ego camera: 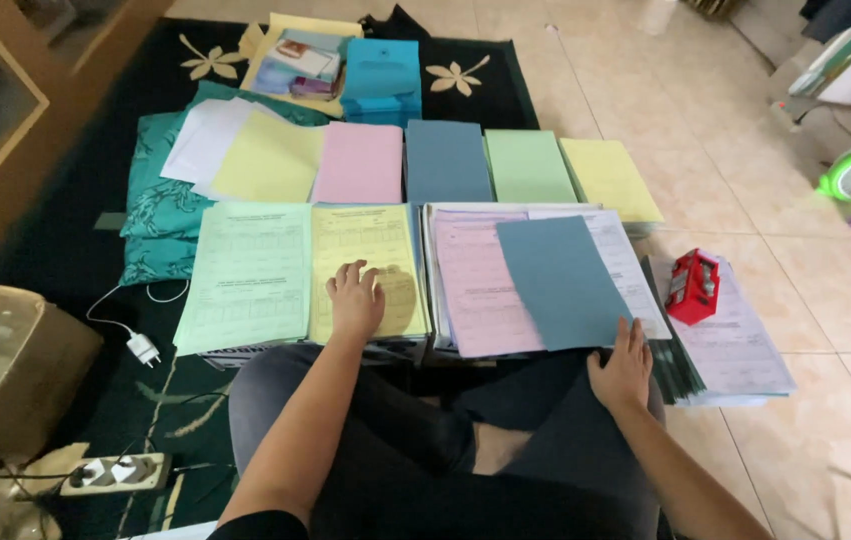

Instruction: The person collates different colored paper sheets from multiple stacks and staples them into sets.

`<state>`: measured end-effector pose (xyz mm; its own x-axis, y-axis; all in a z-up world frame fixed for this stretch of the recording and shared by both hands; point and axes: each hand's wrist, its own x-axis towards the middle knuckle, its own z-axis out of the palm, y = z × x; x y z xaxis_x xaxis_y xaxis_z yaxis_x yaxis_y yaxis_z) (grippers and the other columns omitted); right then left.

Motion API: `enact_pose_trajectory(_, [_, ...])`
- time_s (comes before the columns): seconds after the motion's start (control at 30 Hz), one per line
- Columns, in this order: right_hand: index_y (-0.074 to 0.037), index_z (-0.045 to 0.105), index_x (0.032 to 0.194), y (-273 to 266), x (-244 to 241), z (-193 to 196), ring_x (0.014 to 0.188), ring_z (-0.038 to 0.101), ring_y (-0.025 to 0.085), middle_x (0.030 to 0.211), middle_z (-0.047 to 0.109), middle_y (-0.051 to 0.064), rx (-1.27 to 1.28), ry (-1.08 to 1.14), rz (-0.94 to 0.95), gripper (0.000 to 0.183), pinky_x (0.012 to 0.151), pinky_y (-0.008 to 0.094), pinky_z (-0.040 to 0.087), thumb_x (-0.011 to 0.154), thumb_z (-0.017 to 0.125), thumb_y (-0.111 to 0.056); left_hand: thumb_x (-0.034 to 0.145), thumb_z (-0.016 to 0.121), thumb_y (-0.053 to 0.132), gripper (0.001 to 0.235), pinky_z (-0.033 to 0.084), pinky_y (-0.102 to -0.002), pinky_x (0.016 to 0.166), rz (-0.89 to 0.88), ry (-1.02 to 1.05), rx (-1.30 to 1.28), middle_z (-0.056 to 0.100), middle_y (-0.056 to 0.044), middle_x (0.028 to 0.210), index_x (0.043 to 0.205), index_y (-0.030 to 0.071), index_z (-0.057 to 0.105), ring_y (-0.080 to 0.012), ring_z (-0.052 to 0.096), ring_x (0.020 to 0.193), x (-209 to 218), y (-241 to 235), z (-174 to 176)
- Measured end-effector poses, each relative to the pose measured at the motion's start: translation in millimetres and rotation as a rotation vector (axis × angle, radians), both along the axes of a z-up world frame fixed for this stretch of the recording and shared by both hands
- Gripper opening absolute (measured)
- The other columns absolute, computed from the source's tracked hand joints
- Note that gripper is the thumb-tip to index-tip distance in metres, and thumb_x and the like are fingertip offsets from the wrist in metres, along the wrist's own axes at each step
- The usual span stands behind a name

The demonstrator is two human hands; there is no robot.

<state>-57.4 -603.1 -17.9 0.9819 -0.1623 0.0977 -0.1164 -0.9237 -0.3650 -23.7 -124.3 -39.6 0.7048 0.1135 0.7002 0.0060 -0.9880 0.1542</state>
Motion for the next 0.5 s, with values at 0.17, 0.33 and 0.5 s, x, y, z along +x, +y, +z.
enact_pose_trajectory(0.17, [-0.017, 0.015, 0.164, 1, -6, -2, 0.157, 0.018, 0.033, 0.172, 0.006, 0.016, -0.002, -0.014, 0.008, 0.080, 0.130, 0.047, 0.009, 0.095, 0.050, -0.035, 0.083, 0.068, 0.026, 0.033, 0.040, -0.048, 0.099, 0.026, 0.005, 0.001, 0.058, -0.001, 0.131, 0.115, 0.024, 0.070, -0.0279, 0.051, 0.129, 3, 2, -12])
enact_pose_trajectory(0.33, [-0.015, 0.017, 0.163, 2, -3, 4, 0.158, 0.016, 0.034, 0.172, 0.006, 0.018, 0.018, -0.024, 0.029, 0.078, 0.130, 0.048, 0.007, 0.095, 0.051, -0.032, 0.083, 0.068, 0.025, 0.033, 0.038, -0.048, 0.100, 0.015, -0.006, 0.004, 0.058, -0.001, 0.131, 0.115, 0.023, 0.071, -0.0279, 0.050, 0.130, 9, 4, -13])
enact_pose_trajectory(0.5, [-0.012, 0.020, 0.163, 9, -9, 16, 0.158, 0.018, 0.033, 0.171, 0.008, 0.018, 0.007, 0.001, 0.022, 0.076, 0.130, 0.048, 0.010, 0.096, 0.051, -0.031, 0.084, 0.069, 0.025, 0.031, 0.037, -0.047, 0.099, 0.030, 0.010, 0.001, 0.057, -0.001, 0.132, 0.115, 0.023, 0.071, -0.0281, 0.048, 0.130, 10, 4, -16])
